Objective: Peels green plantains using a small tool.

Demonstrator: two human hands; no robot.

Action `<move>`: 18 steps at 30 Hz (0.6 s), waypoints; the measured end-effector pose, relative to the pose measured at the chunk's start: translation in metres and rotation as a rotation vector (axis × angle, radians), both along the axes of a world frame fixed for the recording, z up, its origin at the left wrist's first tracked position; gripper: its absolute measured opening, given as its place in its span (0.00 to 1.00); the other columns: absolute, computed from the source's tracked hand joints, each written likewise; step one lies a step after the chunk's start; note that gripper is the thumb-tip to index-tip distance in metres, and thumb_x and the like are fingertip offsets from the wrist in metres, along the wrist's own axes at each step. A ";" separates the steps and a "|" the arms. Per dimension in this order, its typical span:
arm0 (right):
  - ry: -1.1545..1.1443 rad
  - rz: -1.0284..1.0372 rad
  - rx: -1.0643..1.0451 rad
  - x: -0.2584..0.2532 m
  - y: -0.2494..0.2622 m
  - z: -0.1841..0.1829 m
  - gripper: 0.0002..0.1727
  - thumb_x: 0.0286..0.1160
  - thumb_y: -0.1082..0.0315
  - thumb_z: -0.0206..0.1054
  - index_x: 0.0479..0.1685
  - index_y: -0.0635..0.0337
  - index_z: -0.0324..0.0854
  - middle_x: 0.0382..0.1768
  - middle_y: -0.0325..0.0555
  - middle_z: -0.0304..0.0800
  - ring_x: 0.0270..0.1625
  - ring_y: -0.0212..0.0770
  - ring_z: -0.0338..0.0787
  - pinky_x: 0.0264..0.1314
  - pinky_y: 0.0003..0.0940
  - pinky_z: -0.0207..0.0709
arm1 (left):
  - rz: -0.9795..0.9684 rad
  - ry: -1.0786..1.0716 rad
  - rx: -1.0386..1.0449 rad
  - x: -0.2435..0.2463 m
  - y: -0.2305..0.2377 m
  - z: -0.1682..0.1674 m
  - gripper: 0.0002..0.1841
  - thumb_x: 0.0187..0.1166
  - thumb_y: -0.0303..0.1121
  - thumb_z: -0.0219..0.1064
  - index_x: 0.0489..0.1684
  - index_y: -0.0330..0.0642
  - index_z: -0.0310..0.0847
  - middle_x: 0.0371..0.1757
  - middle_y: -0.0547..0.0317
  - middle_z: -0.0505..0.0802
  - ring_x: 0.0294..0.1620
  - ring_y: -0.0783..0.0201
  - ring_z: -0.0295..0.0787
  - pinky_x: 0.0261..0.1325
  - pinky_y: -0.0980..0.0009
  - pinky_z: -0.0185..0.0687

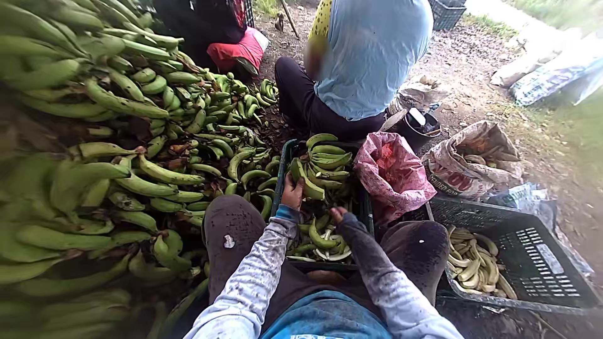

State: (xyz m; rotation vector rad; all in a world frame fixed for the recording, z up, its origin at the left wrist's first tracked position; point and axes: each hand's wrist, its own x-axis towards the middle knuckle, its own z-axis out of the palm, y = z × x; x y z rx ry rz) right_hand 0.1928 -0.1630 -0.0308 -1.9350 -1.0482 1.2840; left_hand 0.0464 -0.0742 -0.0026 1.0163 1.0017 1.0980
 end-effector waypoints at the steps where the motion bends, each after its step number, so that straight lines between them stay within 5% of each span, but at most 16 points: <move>1: 0.002 0.018 0.043 0.008 0.009 0.011 0.26 0.95 0.65 0.46 0.79 0.79 0.65 0.67 0.76 0.79 0.67 0.57 0.83 0.77 0.47 0.71 | -0.002 0.075 -0.036 0.001 0.004 0.002 0.28 0.95 0.40 0.48 0.92 0.45 0.49 0.70 0.38 0.82 0.59 0.54 0.85 0.62 0.56 0.81; 3: -0.058 0.160 0.167 0.026 0.024 0.025 0.26 0.93 0.66 0.46 0.78 0.82 0.65 0.69 0.76 0.79 0.70 0.55 0.82 0.79 0.42 0.69 | 0.004 0.235 -0.080 0.004 0.014 0.004 0.29 0.96 0.47 0.41 0.90 0.41 0.57 0.72 0.33 0.82 0.68 0.45 0.82 0.72 0.48 0.75; 6: -0.254 0.485 0.306 0.048 0.035 0.038 0.30 0.89 0.56 0.55 0.74 0.77 0.74 0.71 0.71 0.81 0.78 0.58 0.80 0.86 0.49 0.64 | 0.025 0.347 -0.188 0.013 0.019 0.023 0.33 0.96 0.50 0.37 0.83 0.30 0.66 0.81 0.29 0.75 0.84 0.40 0.69 0.86 0.44 0.57; 9: -0.379 0.520 0.646 0.077 0.058 -0.018 0.36 0.82 0.40 0.58 0.69 0.64 0.84 0.63 0.63 0.90 0.70 0.59 0.87 0.79 0.59 0.72 | 0.124 0.294 -0.255 0.033 0.012 0.032 0.32 0.96 0.50 0.40 0.75 0.27 0.74 0.74 0.29 0.81 0.78 0.41 0.76 0.81 0.45 0.65; 11: -0.602 0.347 0.941 0.092 0.075 -0.053 0.30 0.81 0.40 0.60 0.63 0.55 0.89 0.50 0.58 0.94 0.53 0.59 0.94 0.59 0.62 0.84 | 0.154 0.196 -0.268 0.047 0.001 0.022 0.28 0.96 0.46 0.44 0.72 0.28 0.75 0.68 0.30 0.84 0.69 0.43 0.81 0.72 0.47 0.73; 13: -0.701 0.244 0.616 0.091 0.066 0.003 0.28 0.81 0.46 0.67 0.72 0.53 0.84 0.58 0.69 0.89 0.62 0.71 0.88 0.65 0.72 0.77 | 0.142 0.086 -0.327 0.062 -0.020 0.019 0.26 0.97 0.43 0.44 0.74 0.28 0.72 0.66 0.32 0.84 0.63 0.46 0.82 0.67 0.50 0.76; 15: -0.618 0.090 0.301 0.092 0.067 0.036 0.30 0.86 0.44 0.60 0.81 0.49 0.77 0.72 0.69 0.81 0.76 0.71 0.78 0.78 0.72 0.66 | 0.135 0.035 -0.338 0.072 -0.042 0.013 0.25 0.97 0.43 0.42 0.77 0.33 0.71 0.65 0.36 0.85 0.58 0.51 0.84 0.63 0.54 0.80; 18: -0.447 0.059 0.397 0.094 0.069 0.032 0.30 0.88 0.45 0.57 0.80 0.53 0.76 0.70 0.68 0.82 0.75 0.69 0.79 0.78 0.70 0.66 | 0.173 -0.106 -0.248 0.068 -0.034 -0.003 0.27 0.97 0.47 0.38 0.82 0.39 0.67 0.61 0.44 0.86 0.51 0.59 0.85 0.55 0.60 0.83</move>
